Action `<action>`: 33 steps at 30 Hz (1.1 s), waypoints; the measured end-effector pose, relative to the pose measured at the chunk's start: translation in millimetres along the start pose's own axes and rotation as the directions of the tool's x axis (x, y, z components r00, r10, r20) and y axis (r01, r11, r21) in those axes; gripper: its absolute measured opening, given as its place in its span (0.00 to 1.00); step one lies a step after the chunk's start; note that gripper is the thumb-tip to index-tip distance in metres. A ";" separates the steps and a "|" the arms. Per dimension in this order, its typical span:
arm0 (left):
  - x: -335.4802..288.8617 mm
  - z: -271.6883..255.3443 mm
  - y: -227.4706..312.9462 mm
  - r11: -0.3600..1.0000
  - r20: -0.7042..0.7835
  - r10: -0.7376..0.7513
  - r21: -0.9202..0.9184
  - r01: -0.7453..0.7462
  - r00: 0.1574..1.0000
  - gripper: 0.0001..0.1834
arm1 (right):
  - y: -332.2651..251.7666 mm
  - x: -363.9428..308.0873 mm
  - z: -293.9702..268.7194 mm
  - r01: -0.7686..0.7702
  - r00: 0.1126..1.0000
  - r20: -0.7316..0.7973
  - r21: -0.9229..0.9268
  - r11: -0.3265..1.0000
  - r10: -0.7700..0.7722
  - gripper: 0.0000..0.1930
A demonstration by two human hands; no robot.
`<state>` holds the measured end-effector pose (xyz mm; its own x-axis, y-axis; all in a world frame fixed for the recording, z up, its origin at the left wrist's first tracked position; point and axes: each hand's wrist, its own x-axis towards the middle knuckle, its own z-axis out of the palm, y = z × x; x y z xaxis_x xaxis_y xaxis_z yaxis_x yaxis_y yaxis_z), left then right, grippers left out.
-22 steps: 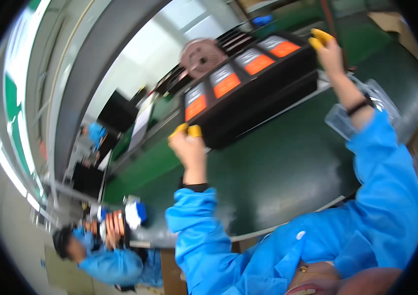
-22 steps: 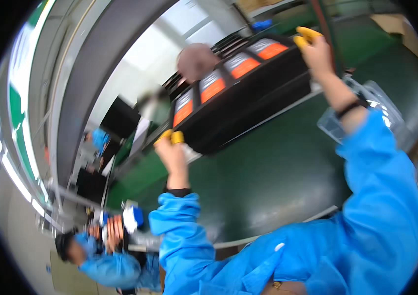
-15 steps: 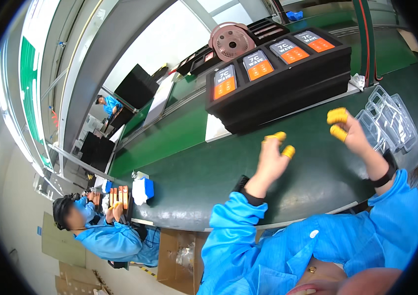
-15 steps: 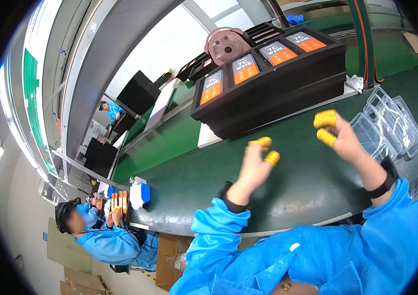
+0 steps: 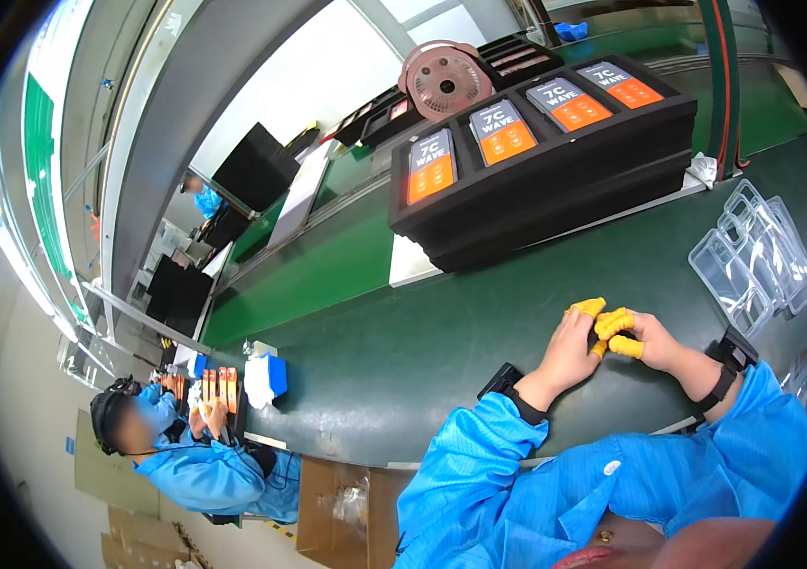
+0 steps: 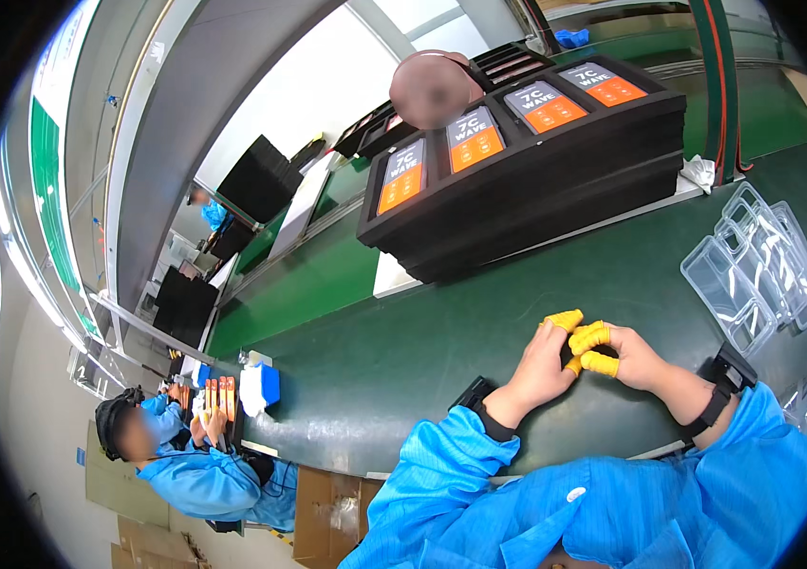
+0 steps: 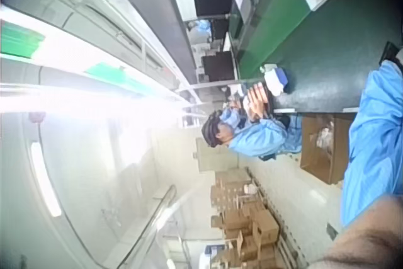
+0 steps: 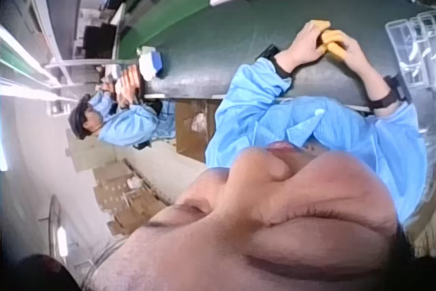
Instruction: Applying screen protectors and stickers to smartphones and placing them into trays on a production line.
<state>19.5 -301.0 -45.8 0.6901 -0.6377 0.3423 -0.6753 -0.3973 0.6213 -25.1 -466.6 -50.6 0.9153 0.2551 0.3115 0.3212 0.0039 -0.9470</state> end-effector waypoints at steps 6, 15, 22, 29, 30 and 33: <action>0.7 4.2 -0.8 0.996 -0.014 0.068 -0.057 -0.069 0.998 0.20 | -4.9 -0.5 -13.0 -0.133 0.968 0.223 0.068 0.989 0.115 0.07; 3.4 4.5 1.0 0.970 -0.021 0.158 -0.183 -0.159 0.987 0.15 | -9.1 -5.1 -16.3 -0.235 0.916 0.365 0.152 0.960 0.166 0.09; 0.3 2.3 4.8 0.911 0.027 0.046 -0.410 -0.031 0.999 0.11 | -9.4 -6.8 -15.1 -0.256 0.904 0.397 0.201 0.946 0.160 0.12; 2.3 2.1 7.8 0.869 0.134 -0.013 -0.488 0.077 0.991 0.11 | -2.5 -10.2 -22.3 -0.270 0.892 0.425 0.222 0.937 0.157 0.16; 2.5 2.6 7.8 0.870 0.128 -0.003 -0.488 0.066 0.992 0.11 | -2.8 -9.9 -22.5 -0.273 0.886 0.438 0.229 0.934 0.151 0.17; 3.1 0.7 7.9 0.873 0.148 -0.013 -0.480 0.083 0.989 0.11 | -9.6 -6.2 -19.0 -0.242 0.898 0.428 0.285 0.928 0.102 0.15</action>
<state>16.1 -306.6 -40.3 0.6526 -0.7230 0.2266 -0.4078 -0.0830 0.9093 -29.2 -486.6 -42.0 0.7506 0.6437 0.1492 0.0078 0.2172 -0.9761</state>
